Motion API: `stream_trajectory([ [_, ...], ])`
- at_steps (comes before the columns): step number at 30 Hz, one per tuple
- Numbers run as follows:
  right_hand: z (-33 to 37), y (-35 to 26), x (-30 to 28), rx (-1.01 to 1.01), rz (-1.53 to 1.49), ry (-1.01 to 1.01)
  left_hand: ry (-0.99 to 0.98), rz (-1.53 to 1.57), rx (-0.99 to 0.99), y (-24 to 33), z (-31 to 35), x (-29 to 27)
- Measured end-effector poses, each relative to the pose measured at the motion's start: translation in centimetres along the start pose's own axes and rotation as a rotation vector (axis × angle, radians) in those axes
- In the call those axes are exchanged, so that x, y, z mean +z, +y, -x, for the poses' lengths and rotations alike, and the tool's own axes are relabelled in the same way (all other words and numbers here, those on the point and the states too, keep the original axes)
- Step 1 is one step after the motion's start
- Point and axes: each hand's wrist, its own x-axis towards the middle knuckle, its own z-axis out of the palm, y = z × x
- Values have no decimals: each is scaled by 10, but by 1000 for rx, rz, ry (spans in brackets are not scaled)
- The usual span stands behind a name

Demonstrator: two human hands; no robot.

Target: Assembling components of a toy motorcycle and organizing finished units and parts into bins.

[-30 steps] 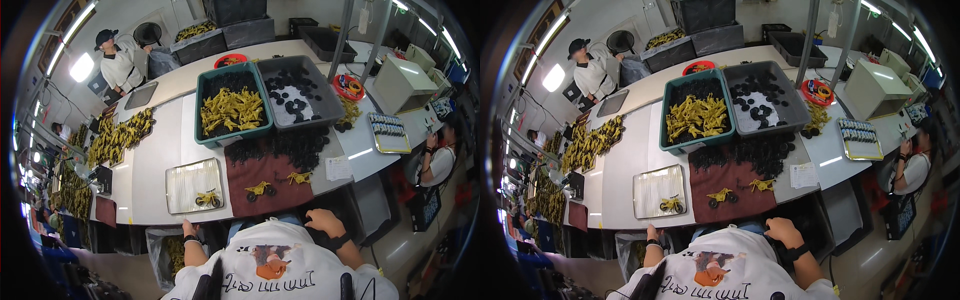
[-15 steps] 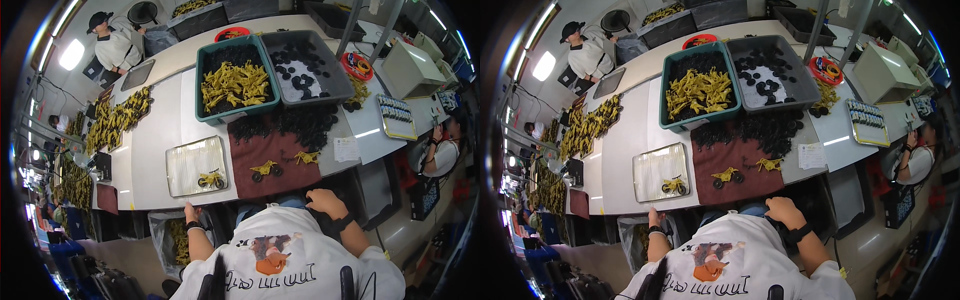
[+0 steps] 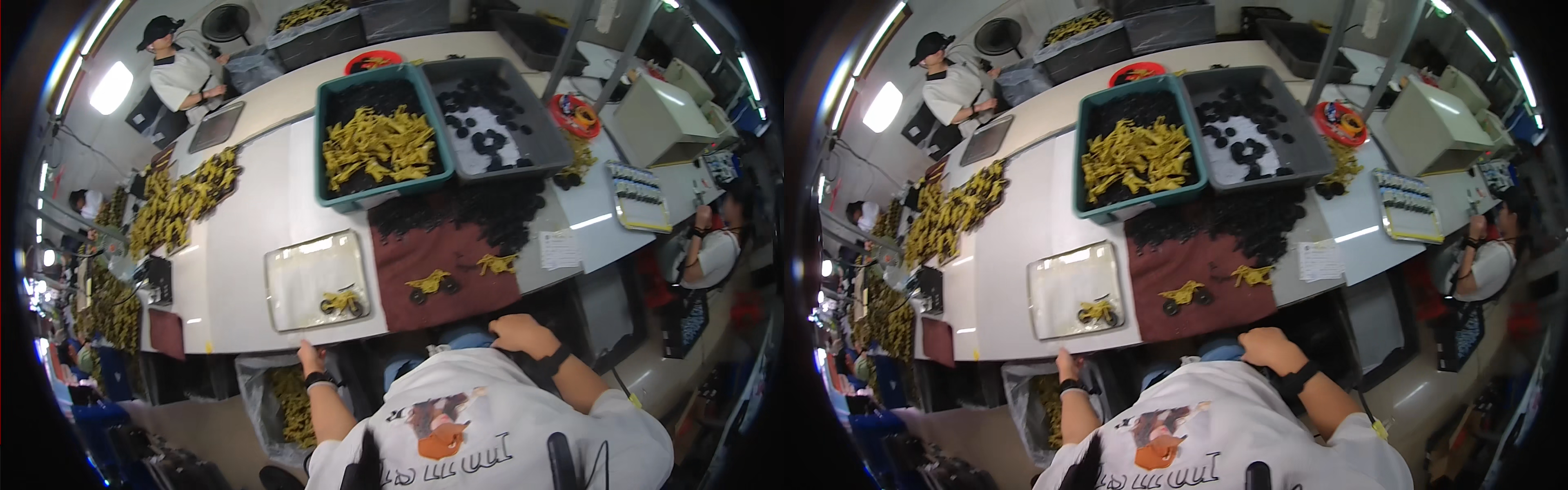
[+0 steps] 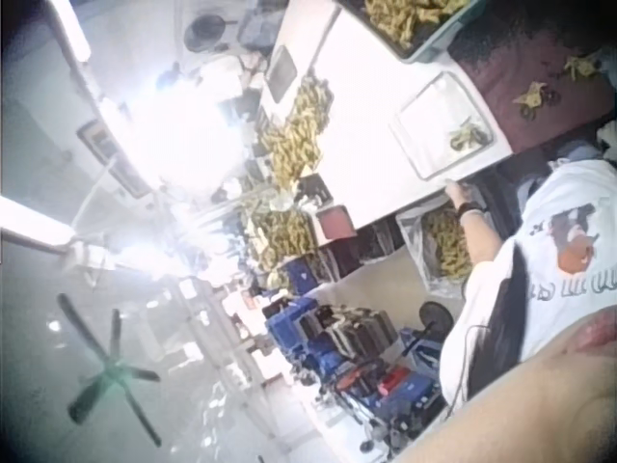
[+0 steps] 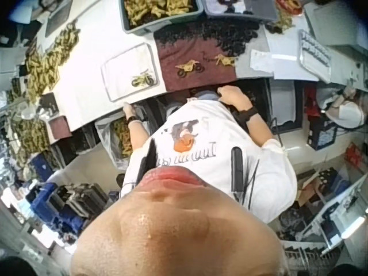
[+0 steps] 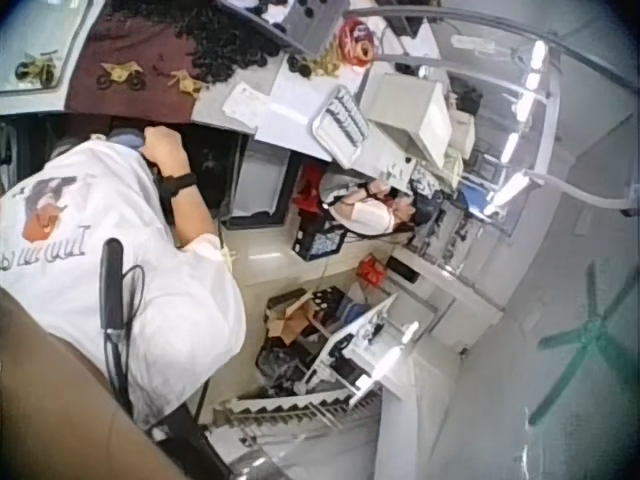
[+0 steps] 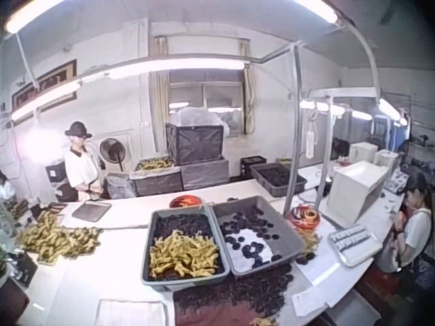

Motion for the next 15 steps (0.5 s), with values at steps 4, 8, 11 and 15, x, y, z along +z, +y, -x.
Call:
stream_trajectory([
  [4, -7, -4, -5, -95, 53, -11, -84, 63, 48, -11, -2, -15],
  [8, -9, -13, -14, -112, 43, 85, -61, 85, 34, -14, 3, -14],
  [11, -5, -14, -14, -126, 30, 117, -152, 173, 77, -24, -14, -17],
  [15, 8, 1, 16, -96, -62, 188, -132, 45, 53, -12, -16, -10],
])
